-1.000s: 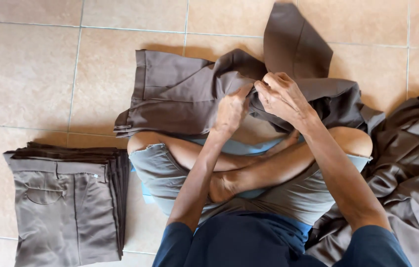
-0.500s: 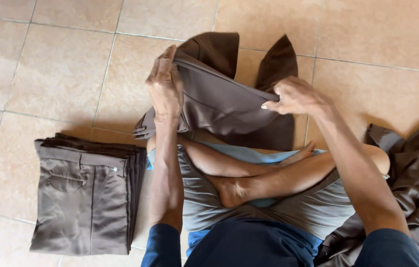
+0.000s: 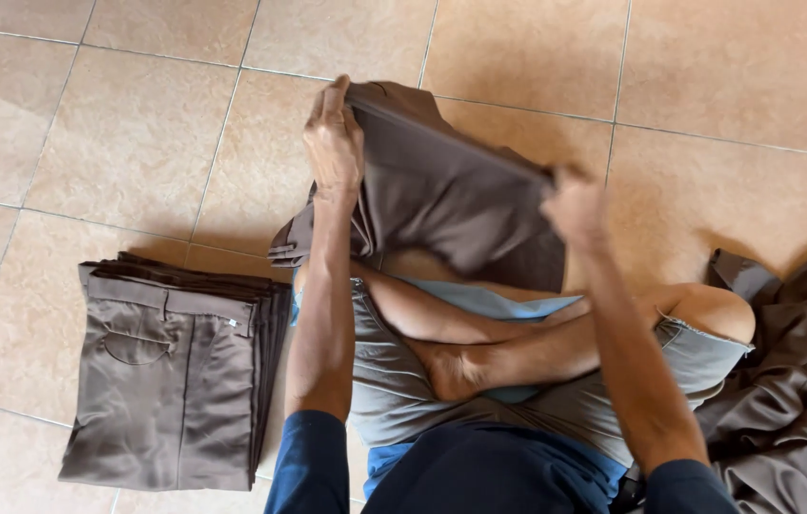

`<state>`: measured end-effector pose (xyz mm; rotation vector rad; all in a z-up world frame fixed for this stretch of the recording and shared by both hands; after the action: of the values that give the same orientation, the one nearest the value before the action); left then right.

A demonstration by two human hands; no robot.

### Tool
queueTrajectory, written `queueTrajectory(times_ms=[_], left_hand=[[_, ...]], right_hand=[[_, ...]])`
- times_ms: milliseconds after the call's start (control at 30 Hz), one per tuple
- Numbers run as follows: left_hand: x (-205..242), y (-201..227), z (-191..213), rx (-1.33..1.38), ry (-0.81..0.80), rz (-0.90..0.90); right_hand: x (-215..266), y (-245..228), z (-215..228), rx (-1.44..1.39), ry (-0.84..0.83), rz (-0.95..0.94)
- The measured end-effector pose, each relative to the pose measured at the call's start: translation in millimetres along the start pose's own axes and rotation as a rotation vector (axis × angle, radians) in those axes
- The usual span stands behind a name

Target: A person sitting on the floor folds brown trousers and fabric pieces, stacking them neatly.

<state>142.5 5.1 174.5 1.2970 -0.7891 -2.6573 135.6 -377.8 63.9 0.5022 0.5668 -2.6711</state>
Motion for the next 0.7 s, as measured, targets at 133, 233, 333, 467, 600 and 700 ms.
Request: queueTrajectory(times_ms=[133, 233, 333, 467, 600, 700], left_hand=[[-7.3, 30.4, 40.9, 0.186, 0.040, -0.036], [19.7, 29.6, 64.7, 0.286, 0.067, -0.069], [64.2, 18.3, 88.0, 0.185, 0.061, -0.094], [142.5, -39.3, 62.4, -0.093, -0.377, 0.026], [134.5, 23.4, 77.4, -0.434, -0.704, 0.136], [179.7, -52.1, -14.1, -0.513, -0.523, -0.044]], right_hand=[[-41.5, -29.9, 143.3, 0.056, 0.251, 0.192], [-25.1, -55.8, 190.8, 0.310, 0.514, 0.313], [12.7, -55.6, 157.0, 0.267, 0.349, 0.260], [71.7, 2.6, -3.5, 0.477, 0.089, 0.194], [131.6, 43.2, -115.5, 0.178, -0.609, -0.118], [104.4, 4.6, -64.2, 0.091, -0.595, -0.152]])
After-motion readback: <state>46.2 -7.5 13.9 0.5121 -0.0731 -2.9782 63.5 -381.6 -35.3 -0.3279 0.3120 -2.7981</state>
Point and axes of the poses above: each hand's wrist, its own x-axis away from the middle knuckle, its own z-axis out of the back of the hand, y = z × x, the point moved 6 cm from there along -x, towards the middle knuckle, and after that the axes turned 4 degrees about -x, right-handed, at the moved point
